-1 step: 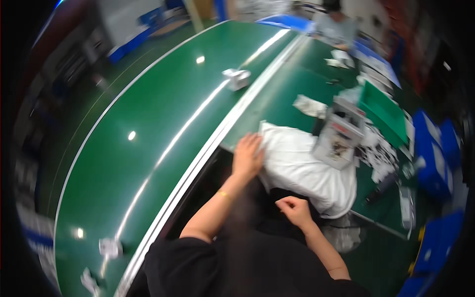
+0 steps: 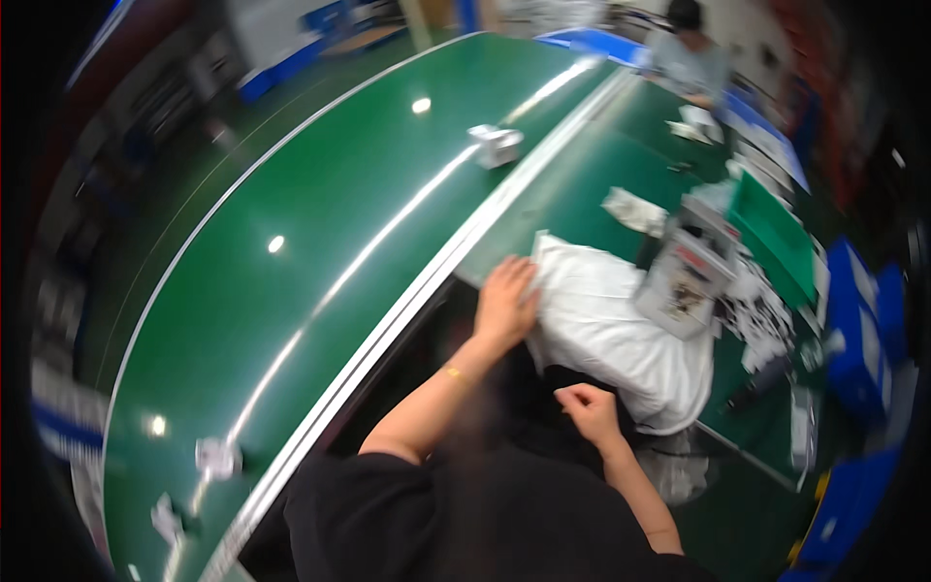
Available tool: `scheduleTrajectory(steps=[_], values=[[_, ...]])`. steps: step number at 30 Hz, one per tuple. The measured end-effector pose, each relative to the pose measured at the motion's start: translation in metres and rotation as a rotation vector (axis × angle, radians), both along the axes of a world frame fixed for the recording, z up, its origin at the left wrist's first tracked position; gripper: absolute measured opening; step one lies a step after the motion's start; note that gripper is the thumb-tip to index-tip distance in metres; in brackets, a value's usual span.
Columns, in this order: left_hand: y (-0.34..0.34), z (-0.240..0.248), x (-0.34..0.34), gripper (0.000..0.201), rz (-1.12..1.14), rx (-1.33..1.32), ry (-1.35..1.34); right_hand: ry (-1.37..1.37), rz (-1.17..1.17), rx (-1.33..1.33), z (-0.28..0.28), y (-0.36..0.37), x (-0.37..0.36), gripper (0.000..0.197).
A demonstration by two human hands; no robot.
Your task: Assembling plastic components using an electric screwdriver and tweezers at a factory workbench.
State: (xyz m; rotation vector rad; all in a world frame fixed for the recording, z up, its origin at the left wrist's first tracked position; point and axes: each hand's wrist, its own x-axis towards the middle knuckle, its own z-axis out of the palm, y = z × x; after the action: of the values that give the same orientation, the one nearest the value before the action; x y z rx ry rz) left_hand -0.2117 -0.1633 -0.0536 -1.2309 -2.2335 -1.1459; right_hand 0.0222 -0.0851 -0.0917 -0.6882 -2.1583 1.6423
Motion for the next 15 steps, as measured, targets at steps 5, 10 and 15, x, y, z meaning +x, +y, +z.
scheduleTrajectory(steps=[5,10,15], values=[[-0.049,-0.005,0.025,0.032,-0.021,0.037,-0.049,-0.275,-0.030,0.002,-0.089,0.010,0.000,0.047],[-0.157,0.019,0.021,0.035,0.231,-0.049,0.002,-0.134,-0.071,-0.215,-0.150,0.021,-0.025,0.030],[-0.375,0.083,0.003,0.065,1.074,-0.493,0.278,-0.235,-0.017,-0.316,-0.138,0.027,-0.022,0.029]])
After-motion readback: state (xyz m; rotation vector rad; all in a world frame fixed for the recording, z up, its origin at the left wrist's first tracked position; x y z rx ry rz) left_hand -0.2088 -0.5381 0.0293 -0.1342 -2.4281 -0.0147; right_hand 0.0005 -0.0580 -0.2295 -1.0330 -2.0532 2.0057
